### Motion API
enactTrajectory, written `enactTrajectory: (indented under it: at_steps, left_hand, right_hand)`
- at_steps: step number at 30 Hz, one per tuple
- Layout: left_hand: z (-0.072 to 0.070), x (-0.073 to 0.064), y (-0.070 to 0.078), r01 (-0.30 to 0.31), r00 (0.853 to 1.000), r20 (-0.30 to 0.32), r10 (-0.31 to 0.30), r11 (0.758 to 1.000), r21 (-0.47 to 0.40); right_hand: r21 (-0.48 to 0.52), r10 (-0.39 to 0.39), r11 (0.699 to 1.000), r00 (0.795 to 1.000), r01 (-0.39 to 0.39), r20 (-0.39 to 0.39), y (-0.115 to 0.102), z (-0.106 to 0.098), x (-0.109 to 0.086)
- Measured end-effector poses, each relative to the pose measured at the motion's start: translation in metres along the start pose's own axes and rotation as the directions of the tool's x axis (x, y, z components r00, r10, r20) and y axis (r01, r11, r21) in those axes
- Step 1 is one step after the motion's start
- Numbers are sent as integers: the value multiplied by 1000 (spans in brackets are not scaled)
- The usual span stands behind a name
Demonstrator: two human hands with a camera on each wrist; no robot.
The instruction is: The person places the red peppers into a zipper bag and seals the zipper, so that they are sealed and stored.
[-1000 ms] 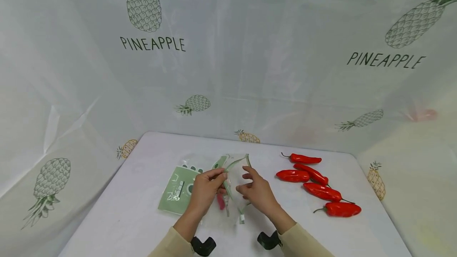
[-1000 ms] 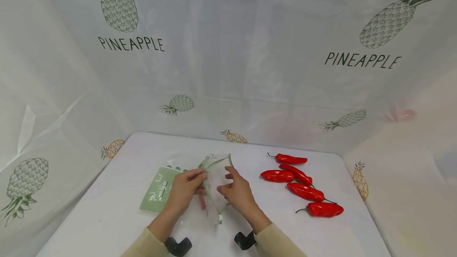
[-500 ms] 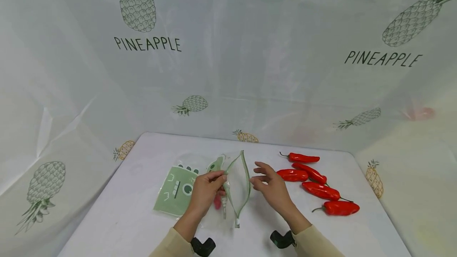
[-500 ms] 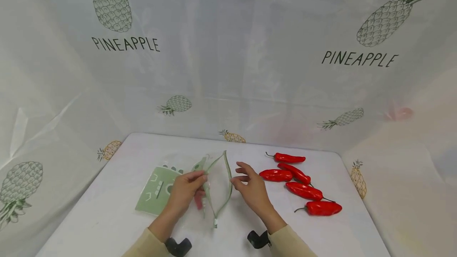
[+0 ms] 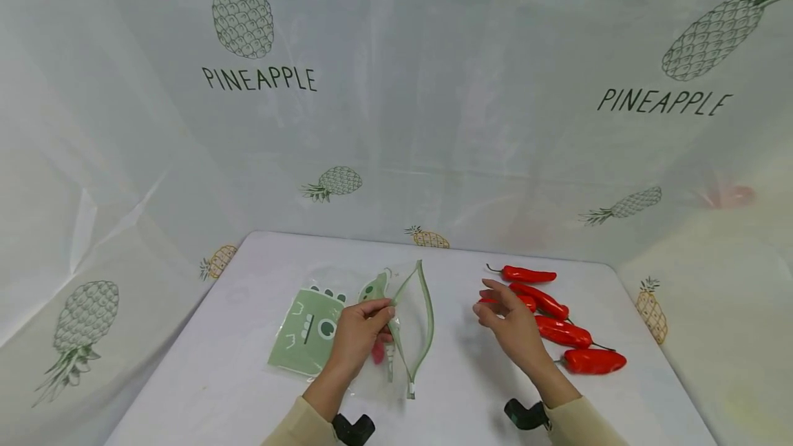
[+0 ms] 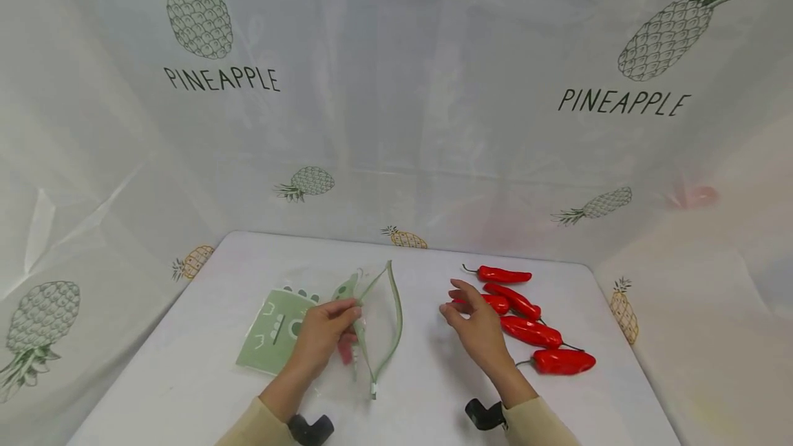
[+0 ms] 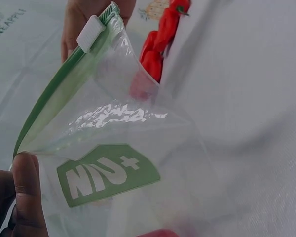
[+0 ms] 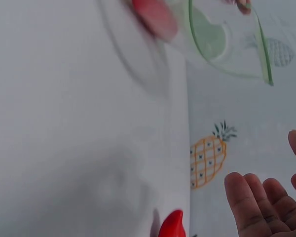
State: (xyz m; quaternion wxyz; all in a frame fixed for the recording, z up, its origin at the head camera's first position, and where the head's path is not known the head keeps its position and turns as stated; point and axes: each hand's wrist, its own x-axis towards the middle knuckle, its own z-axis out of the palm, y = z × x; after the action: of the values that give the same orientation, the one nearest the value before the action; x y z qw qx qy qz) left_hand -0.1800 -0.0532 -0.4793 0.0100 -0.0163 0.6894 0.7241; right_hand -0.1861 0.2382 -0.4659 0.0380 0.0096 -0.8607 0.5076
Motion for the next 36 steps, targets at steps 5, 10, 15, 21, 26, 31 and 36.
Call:
enactTrajectory:
  at_steps: [5,10,15,21,26,31,36]
  left_hand:
    - [-1,0,-1,-5,1000,3,5,1000,3]
    - [-1,0,-2,-1,1000,11,1,1000,6]
    - [-2,0,-3,-6,1000,22,6,1000,9]
    - [-2,-1,-3,-9,1000,27,9,1000,12]
    - [-3,-3,-4,-6,1000,27,5,1000,27]
    - [-4,-3,-6,0,1000,24,-1,1000,31]
    - [-6,-4,-9,4,1000,17,-4,1000,21]
  right_hand:
    - [-50,-2,999,999,1,-33,13,-24,-2]
    - [-102,16,995,998,-22,-67,27,-50,-10]
    - [-197,33,979,992,-57,-121,42,-78,-17]
    - [-273,47,957,981,-98,-188,59,-108,-24]
    - [-337,66,929,965,-152,-252,77,-132,-34]
    - [-348,117,906,933,-241,-341,95,-153,-39]
    - [-327,221,877,900,-352,-376,108,-160,-37]
